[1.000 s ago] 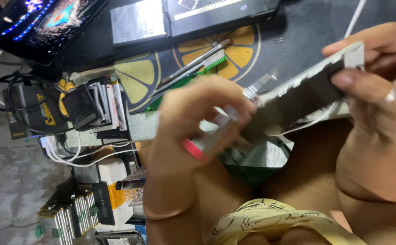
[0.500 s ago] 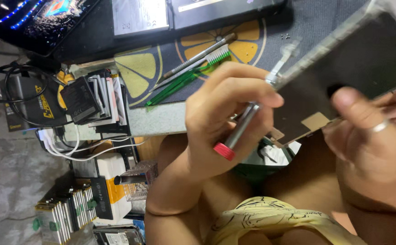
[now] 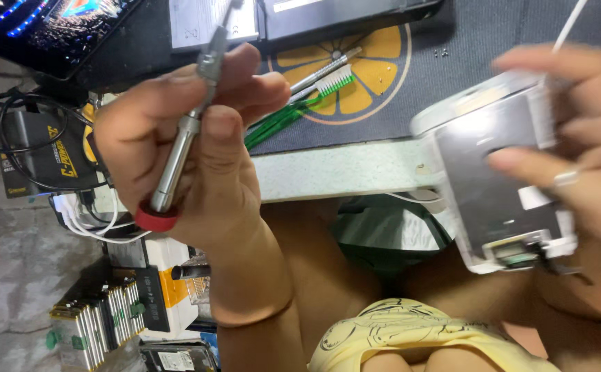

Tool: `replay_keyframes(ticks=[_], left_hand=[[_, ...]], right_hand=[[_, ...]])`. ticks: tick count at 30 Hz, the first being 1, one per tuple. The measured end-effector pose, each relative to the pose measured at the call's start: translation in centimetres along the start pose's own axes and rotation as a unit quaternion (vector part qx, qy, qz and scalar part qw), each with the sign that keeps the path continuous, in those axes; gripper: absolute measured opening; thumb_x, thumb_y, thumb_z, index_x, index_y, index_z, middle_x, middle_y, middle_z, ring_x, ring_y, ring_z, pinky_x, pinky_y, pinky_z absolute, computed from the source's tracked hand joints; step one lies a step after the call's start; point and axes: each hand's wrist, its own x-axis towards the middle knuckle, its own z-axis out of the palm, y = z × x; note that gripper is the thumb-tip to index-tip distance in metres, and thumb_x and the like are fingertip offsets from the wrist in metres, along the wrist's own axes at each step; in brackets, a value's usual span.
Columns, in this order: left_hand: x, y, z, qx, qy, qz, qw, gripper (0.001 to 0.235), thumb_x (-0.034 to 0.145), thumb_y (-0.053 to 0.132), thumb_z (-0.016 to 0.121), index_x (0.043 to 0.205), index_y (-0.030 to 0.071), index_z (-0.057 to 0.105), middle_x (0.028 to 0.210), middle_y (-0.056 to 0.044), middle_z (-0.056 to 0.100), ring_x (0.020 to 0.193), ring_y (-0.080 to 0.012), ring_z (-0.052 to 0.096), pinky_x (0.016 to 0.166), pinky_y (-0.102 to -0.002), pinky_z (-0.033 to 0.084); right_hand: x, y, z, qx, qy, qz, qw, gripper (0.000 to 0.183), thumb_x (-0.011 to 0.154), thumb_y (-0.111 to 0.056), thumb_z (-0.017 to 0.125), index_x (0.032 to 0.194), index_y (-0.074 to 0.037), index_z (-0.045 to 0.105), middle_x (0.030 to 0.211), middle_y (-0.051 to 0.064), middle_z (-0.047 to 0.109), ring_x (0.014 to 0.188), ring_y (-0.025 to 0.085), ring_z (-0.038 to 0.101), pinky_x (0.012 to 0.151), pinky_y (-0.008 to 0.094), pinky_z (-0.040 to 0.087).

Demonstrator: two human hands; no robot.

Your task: The person uses a screwdriver to remove screws from a disassembled smartphone. They carefully unscrew fasteners from the phone's frame and place them on the work surface.

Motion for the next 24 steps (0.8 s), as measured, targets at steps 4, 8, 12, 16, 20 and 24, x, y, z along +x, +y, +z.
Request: replay_keyframes(ticks=[4, 8, 12, 16, 20, 24], left_hand=[[0.0, 0.4, 0.2, 0.029, -0.047, -0.028, 0.998, 0.015, 0.114, 0.001, 0.070, 0.125, -0.004, 0.061, 0.116, -0.024, 0.074, 0.098, -0.0292, 0.078, 0.091, -0.041, 0.068], [-0.2, 0.3, 0.8, 0.102, -0.094, -0.064, 0.988, 0.009, 0.111, 0.000, 0.070, 0.116, -0.005, 0.064, 0.111, -0.020, 0.074, 0.100, -0.0256, 0.078, 0.094, -0.036, 0.066], [-1.7, -0.4, 0.6, 0.182, -0.173, -0.089, 0.964, 0.007, 0.108, -0.005, 0.068, 0.114, -0.002, 0.067, 0.111, -0.016, 0.074, 0.103, -0.0224, 0.076, 0.092, -0.031, 0.061], [-1.5, -2.3, -0.1, 0.233, -0.268, -0.065, 0.932, 0.018, 0.102, -0.006, 0.071, 0.118, 0.002, 0.067, 0.120, -0.017, 0.071, 0.108, -0.0250, 0.074, 0.095, -0.031, 0.061], [-1.1, -1.6, -0.5, 0.261, -0.360, -0.068, 0.893, 0.022, 0.096, 0.000, 0.075, 0.115, 0.003, 0.065, 0.120, -0.017, 0.068, 0.120, -0.0317, 0.068, 0.109, -0.042, 0.055], [-0.6, -2.4, 0.4, 0.289, -0.418, -0.030, 0.861, 0.023, 0.096, 0.009, 0.078, 0.114, 0.004, 0.064, 0.122, -0.016, 0.066, 0.129, -0.0358, 0.064, 0.115, -0.048, 0.051]], right_hand=[[0.9, 2.4, 1.8, 0.107, -0.138, -0.063, 0.983, 0.053, 0.087, 0.007, 0.064, 0.136, -0.005, 0.052, 0.121, 0.007, 0.063, 0.109, 0.012, 0.063, 0.092, 0.026, 0.053], [1.3, 3.7, 3.0, -0.006, -0.114, 0.000, 0.993, 0.045, 0.091, 0.003, 0.075, 0.132, -0.008, 0.060, 0.096, 0.009, 0.068, 0.081, 0.014, 0.062, 0.066, 0.027, 0.049], [1.4, 2.9, 3.4, 0.036, -0.094, -0.019, 0.995, 0.047, 0.087, 0.000, 0.071, 0.129, -0.007, 0.050, 0.111, 0.005, 0.065, 0.094, 0.006, 0.071, 0.065, 0.022, 0.060], [1.7, 1.8, 3.7, -0.044, -0.058, -0.049, 0.996, 0.063, 0.086, -0.005, 0.076, 0.142, -0.007, 0.046, 0.113, 0.009, 0.062, 0.091, 0.009, 0.067, 0.064, 0.023, 0.056], [1.6, 0.2, 4.2, -0.152, -0.034, -0.125, 0.980, 0.069, 0.083, -0.008, 0.077, 0.146, -0.006, 0.047, 0.110, 0.015, 0.061, 0.085, 0.017, 0.064, 0.064, 0.029, 0.051], [1.7, 0.0, 3.9, -0.263, -0.013, -0.105, 0.959, 0.069, 0.083, -0.017, 0.083, 0.146, -0.007, 0.056, 0.093, 0.014, 0.058, 0.054, 0.021, 0.053, 0.051, 0.034, 0.045]])
